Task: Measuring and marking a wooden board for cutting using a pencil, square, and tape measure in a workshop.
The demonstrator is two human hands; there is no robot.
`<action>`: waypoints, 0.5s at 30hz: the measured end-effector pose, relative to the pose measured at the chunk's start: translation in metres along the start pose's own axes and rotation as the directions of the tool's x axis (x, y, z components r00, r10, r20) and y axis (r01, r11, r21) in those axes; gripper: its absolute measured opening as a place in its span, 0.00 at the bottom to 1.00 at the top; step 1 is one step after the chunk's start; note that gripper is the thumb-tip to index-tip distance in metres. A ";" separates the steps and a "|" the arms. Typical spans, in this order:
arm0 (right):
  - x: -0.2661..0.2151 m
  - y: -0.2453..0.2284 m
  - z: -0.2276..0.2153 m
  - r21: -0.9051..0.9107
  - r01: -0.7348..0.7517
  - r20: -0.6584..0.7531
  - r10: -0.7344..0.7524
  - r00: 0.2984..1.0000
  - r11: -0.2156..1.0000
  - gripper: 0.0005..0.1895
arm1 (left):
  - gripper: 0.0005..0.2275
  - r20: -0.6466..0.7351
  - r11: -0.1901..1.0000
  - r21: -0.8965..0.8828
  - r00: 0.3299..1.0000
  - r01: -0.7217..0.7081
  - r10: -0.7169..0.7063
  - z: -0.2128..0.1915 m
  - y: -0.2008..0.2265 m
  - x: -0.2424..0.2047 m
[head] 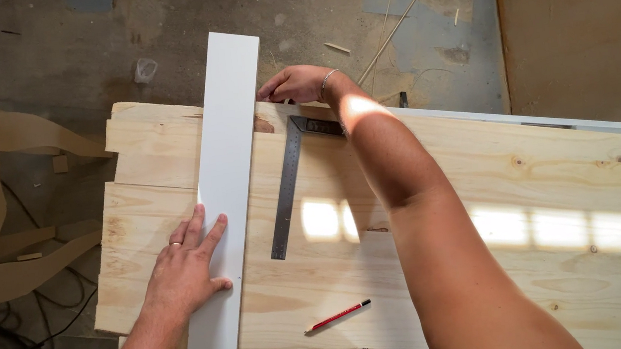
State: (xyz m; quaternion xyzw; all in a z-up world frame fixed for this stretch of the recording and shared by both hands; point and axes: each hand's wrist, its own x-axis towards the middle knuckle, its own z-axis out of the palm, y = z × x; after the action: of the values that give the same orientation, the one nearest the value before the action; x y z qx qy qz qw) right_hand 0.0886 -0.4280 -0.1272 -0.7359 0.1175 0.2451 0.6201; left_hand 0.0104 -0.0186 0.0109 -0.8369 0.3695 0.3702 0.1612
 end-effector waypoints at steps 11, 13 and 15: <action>-0.013 0.014 0.030 -0.825 -0.188 -0.408 -0.331 0.851 0.534 0.10 | 0.53 -0.083 1.000 -0.014 0.996 0.017 -0.018 0.003 0.002 -0.005; -0.043 0.029 0.081 -0.818 -0.190 -0.475 -0.452 0.755 0.543 0.11 | 0.53 -0.099 0.999 -0.037 0.995 0.017 -0.021 0.010 0.002 -0.003; -0.089 0.036 0.135 -0.814 -0.187 -0.526 -0.563 0.637 0.550 0.13 | 0.52 -0.117 0.998 -0.060 0.993 0.018 -0.025 0.015 0.003 -0.001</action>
State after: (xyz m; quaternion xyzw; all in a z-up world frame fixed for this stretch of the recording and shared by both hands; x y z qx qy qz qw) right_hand -0.0334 -0.3164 -0.1280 -0.9727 0.1437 -0.1303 0.1274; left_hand 0.0003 -0.0118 0.0019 -0.8656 0.3583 0.3291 0.1182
